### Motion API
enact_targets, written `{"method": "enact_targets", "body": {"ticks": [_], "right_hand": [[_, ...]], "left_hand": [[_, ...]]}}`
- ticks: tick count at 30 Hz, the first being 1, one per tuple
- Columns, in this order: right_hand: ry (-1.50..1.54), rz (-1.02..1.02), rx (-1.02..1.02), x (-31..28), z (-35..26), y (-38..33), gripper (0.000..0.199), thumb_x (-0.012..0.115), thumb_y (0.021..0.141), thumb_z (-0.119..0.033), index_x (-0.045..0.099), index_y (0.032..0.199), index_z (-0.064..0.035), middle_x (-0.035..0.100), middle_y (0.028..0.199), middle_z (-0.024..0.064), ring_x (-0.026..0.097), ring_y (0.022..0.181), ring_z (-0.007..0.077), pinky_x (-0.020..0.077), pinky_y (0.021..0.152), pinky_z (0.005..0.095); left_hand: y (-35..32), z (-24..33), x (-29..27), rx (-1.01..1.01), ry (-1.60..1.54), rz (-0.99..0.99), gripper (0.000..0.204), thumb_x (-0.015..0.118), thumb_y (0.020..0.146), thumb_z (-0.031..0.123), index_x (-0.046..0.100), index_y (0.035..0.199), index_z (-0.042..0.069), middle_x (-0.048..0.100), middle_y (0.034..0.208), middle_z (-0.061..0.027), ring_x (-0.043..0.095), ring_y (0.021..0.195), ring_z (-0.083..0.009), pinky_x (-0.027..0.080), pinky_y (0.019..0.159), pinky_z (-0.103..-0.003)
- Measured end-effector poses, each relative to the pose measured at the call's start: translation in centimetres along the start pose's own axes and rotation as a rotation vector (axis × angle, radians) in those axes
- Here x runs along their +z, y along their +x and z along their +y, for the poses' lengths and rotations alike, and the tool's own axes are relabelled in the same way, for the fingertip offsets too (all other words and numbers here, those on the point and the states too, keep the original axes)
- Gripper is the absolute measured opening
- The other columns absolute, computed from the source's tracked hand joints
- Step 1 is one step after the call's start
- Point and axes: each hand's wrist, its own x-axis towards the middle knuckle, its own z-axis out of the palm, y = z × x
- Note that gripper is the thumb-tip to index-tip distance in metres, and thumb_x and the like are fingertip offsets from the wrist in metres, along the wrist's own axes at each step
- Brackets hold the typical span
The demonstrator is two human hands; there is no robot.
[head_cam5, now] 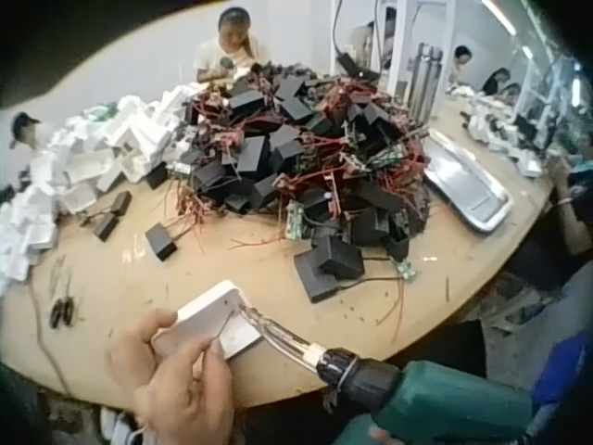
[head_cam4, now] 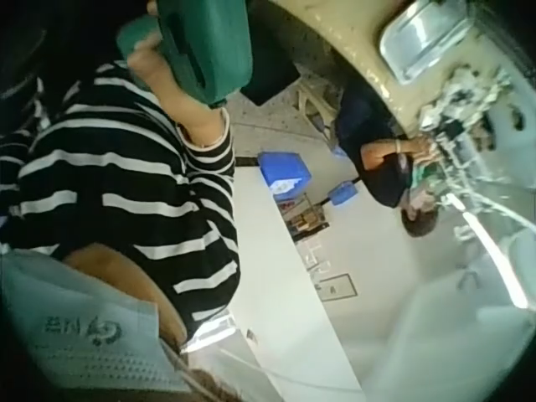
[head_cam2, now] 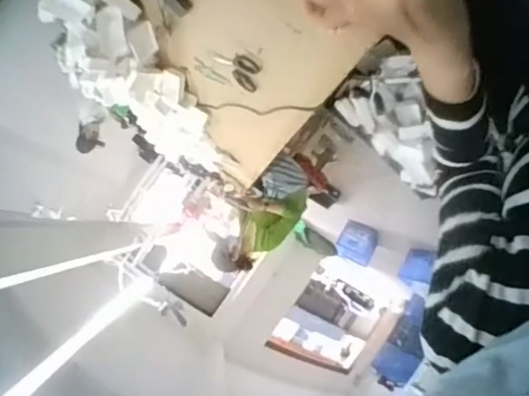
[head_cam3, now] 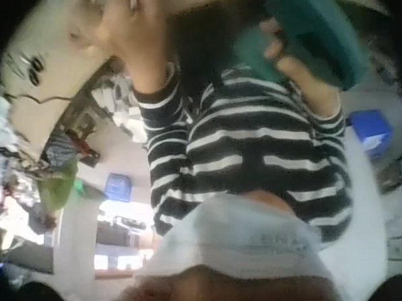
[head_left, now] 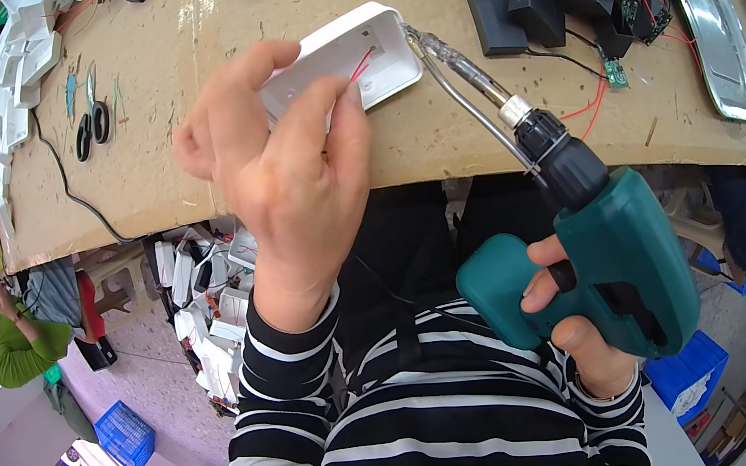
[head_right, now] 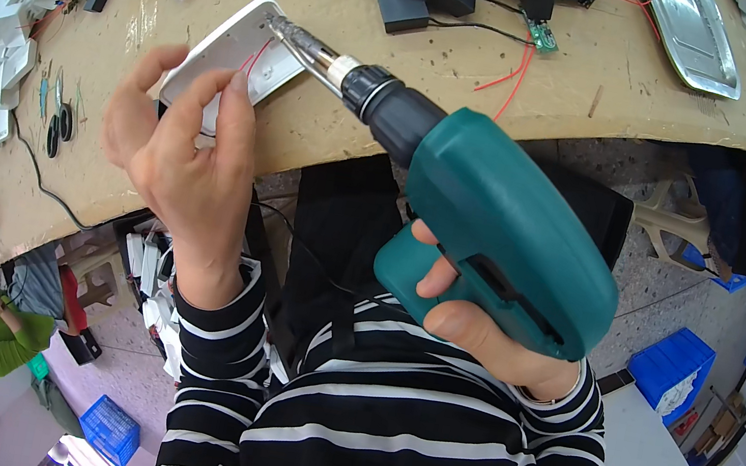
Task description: Soldering wires and electronic components into plastic housings at a manual workstation.
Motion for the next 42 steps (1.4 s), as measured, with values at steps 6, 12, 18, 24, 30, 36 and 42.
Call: {"method": "enact_targets", "body": {"ticks": [6,12,18,24,30,36,42], "right_hand": [[-0.086,-0.059,-0.017,-0.3,0.6,0.0,0.075,0.075,0.078,-0.035,0.039,0.131,0.0058,0.058,0.114,0.0189,0.062,0.083,0.0158,0.0513,0.074,0.0291],[0.175,0.04,0.016,-0.1,0.8,1.0,0.079,0.074,0.079,-0.038,0.037,0.133,0.0049,0.056,0.117,0.023,0.064,0.08,0.0179,0.054,0.069,0.0282],[0.501,-0.207,-0.064,0.9,1.5,7.8,0.085,0.068,0.082,-0.042,0.026,0.142,0.0003,0.029,0.142,0.0301,0.054,0.113,0.0304,0.0554,0.076,0.0309],[0.51,-0.318,-0.035,2.5,2.3,11.4,0.083,0.058,0.086,-0.05,0.024,0.144,-0.0003,0.029,0.145,0.0245,0.041,0.128,0.0359,0.0494,0.09,0.0325],[0.51,-0.338,0.024,2.4,2.4,11.2,0.083,0.06,0.086,-0.047,0.024,0.143,0.0012,0.03,0.144,0.0254,0.043,0.127,0.0353,0.0479,0.092,0.0355],[0.425,-0.316,-0.036,0.5,1.5,9.0,0.083,0.066,0.083,-0.045,0.029,0.141,0.0021,0.039,0.136,0.0294,0.055,0.115,0.0324,0.0529,0.082,0.0363],[0.151,-0.036,-0.059,-0.7,0.8,4.0,0.083,0.073,0.077,-0.045,0.039,0.13,0.0085,0.056,0.113,0.0238,0.064,0.085,0.0216,0.0544,0.07,0.0299]], "left_hand": [[0.0,-0.8,1.7,-0.08,-0.197,0.0,0.01,0.07,0.068,0.006,0.069,0.078,0.006,0.062,0.099,-0.0084,0.056,0.091,-0.0233,0.032,0.088,-0.036],[0.1,-0.7,1.6,-0.09,-0.216,-0.087,0.009,0.071,0.071,0.008,0.069,0.08,0.007,0.06,0.103,-0.0089,0.054,0.098,-0.0238,0.032,0.089,-0.035],[-0.2,-0.9,1.8,-0.139,-0.267,-0.07,0.01,0.071,0.072,0.009,0.069,0.082,0.008,0.059,0.108,-0.011,0.053,0.1,-0.0252,0.032,0.089,-0.036],[-0.2,-0.8,1.7,-0.071,-0.19,-0.05,0.01,0.071,0.071,0.008,0.069,0.081,0.008,0.059,0.106,-0.0084,0.053,0.098,-0.0256,0.032,0.088,-0.037],[0.5,-0.9,2.6,-0.058,-0.118,-0.019,0.011,0.069,0.068,0.005,0.069,0.079,0.006,0.06,0.099,-0.0055,0.054,0.092,-0.0235,0.034,0.086,-0.036],[0.6,-1.4,2.7,-0.03,-0.131,0.01,0.009,0.068,0.067,0.004,0.068,0.076,0.005,0.061,0.094,-0.0042,0.054,0.089,-0.0222,0.035,0.082,-0.033],[0.8,-1.5,2.7,-0.02,-0.118,-0.006,0.009,0.067,0.066,0.003,0.068,0.075,0.005,0.06,0.093,-0.0031,0.053,0.086,-0.0218,0.035,0.082,-0.034]]}}
